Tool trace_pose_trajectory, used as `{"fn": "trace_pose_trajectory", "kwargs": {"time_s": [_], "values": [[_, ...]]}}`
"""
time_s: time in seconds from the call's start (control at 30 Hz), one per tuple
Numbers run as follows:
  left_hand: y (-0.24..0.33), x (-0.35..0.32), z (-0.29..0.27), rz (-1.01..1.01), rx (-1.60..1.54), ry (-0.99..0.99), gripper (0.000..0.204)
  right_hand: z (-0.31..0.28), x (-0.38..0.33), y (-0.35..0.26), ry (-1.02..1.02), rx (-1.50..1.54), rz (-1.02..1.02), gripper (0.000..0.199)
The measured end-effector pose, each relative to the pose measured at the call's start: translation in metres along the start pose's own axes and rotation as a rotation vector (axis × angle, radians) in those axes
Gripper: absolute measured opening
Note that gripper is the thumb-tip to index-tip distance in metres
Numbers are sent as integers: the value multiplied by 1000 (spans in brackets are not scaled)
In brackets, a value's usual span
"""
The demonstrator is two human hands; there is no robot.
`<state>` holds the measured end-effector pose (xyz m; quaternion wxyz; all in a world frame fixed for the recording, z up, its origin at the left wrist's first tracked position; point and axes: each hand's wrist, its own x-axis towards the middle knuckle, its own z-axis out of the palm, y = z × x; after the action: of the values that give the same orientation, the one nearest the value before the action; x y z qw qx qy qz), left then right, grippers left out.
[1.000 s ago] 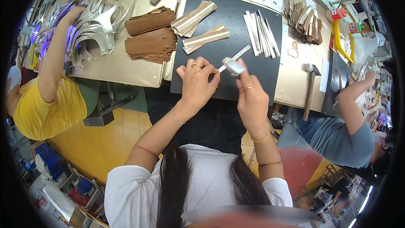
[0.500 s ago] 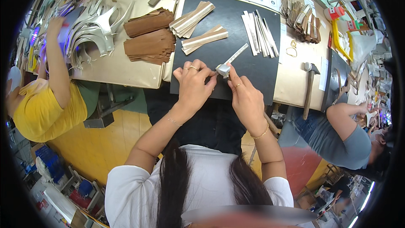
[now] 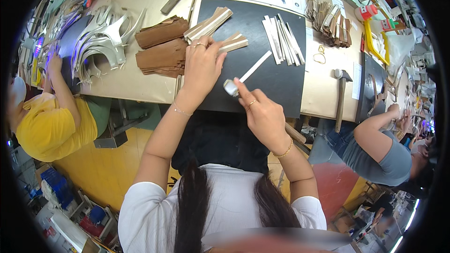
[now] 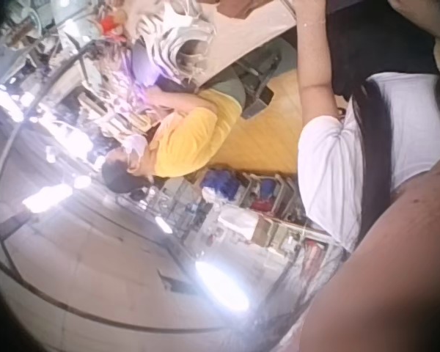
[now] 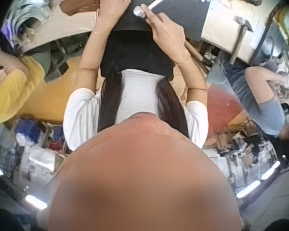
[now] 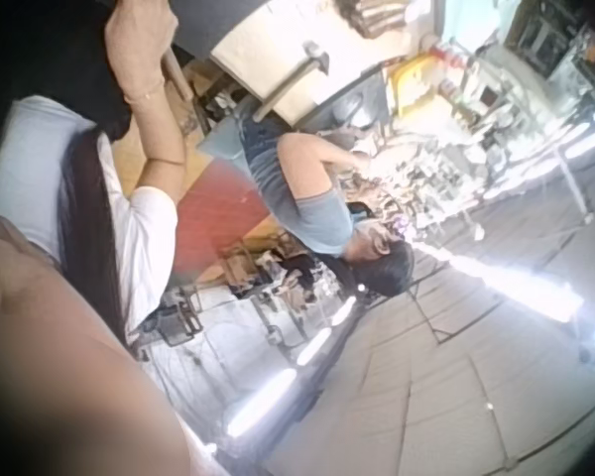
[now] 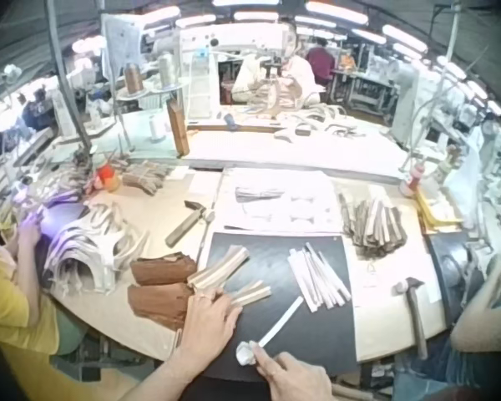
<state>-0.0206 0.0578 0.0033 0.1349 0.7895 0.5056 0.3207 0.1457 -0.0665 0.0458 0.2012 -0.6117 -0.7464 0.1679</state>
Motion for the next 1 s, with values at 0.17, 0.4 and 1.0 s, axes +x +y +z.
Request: {"fn": "trace_pose_trajectory", "kwargs": {"time_s": [0.17, 0.4, 1.0], "values": [[-3, 15, 8, 42, 65, -111, 22, -7, -2, 11, -57, -67, 17, 46], [-2, 23, 10, -93, -58, -184, 19, -34, -9, 46, 12, -203, 186, 45], [24, 18, -36, -69, -199, -609, 25, -13, 36, 74, 284, -65, 224, 41]]}}
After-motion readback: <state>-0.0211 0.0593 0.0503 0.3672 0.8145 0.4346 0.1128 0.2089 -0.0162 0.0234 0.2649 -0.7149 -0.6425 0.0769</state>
